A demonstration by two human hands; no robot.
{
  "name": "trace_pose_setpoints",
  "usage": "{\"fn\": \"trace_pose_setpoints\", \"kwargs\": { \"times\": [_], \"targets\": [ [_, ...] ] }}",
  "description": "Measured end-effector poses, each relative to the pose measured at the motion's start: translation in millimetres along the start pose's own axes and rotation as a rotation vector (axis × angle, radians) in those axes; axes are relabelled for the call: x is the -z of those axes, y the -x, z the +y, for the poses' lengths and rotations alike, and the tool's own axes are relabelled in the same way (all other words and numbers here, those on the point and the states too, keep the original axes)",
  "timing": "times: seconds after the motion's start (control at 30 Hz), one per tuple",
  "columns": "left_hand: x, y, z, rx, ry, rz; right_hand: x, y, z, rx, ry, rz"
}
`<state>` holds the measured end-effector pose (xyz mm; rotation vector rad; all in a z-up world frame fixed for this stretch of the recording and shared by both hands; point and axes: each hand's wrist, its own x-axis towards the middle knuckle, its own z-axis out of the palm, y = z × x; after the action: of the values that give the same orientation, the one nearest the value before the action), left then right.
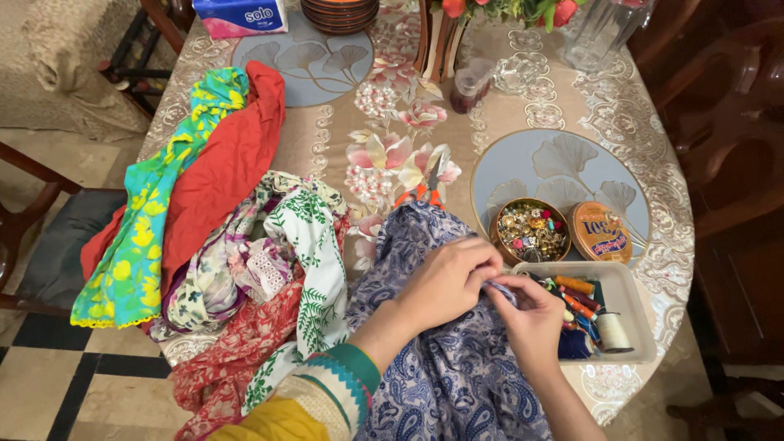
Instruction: The person hand-sews a button onto the collar area of a blue patterned shirt, pulling thread through the fabric, then cuts the thread with orange scissors and folds the shirt aside. They then pick up a needle and thread spools and thread the needle.
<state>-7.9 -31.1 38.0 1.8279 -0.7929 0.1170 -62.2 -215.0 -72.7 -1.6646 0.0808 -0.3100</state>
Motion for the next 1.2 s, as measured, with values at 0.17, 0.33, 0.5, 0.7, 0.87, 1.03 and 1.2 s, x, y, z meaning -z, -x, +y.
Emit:
{"fn": "trace_pose_setpoints", "kwargs": {
  "times": [0.17, 0.33, 0.5, 0.7, 0.87, 1.03, 1.2],
  "targets": [
    [-5.1, -25.5, 22.4, 0.105, 0.158, 0.069, -7.5, 6.2, 12.2, 0.031, -0.026, -0.033],
    [-0.8, -30.9, 21.0, 0.362, -0.163, -0.008, 1.8, -11.4, -2.7, 0.061, 0.014, -0.067],
    [-9.2, -20.4, -22.4, 0.324, 0.014, 0.073, 3.3, -12.8, -10.2, 0.001, 0.033, -0.086],
    [-10.2, -18.1, -69.0, 0.707, 0.717, 0.144, 5.2, -8.0, -5.4, -0.035, 0.015, -0.083],
    [26.5, -22.6, -43.4, 0.440, -0.058, 0.182, 6.6, -1.4, -14.6, -0.020, 0.188, -0.084],
    [53.5, -43.6, -6.2, 0.252, -0.176, 0.193, 5.2, 9.7, -31.4, 0.261, 0.450, -0.136],
    [58.7, -51.4, 12.8, 0.223, -0.298, 0.082, -6.6, 13.8, -33.2, 0.266, 0.513, -0.144]
  ]
}}
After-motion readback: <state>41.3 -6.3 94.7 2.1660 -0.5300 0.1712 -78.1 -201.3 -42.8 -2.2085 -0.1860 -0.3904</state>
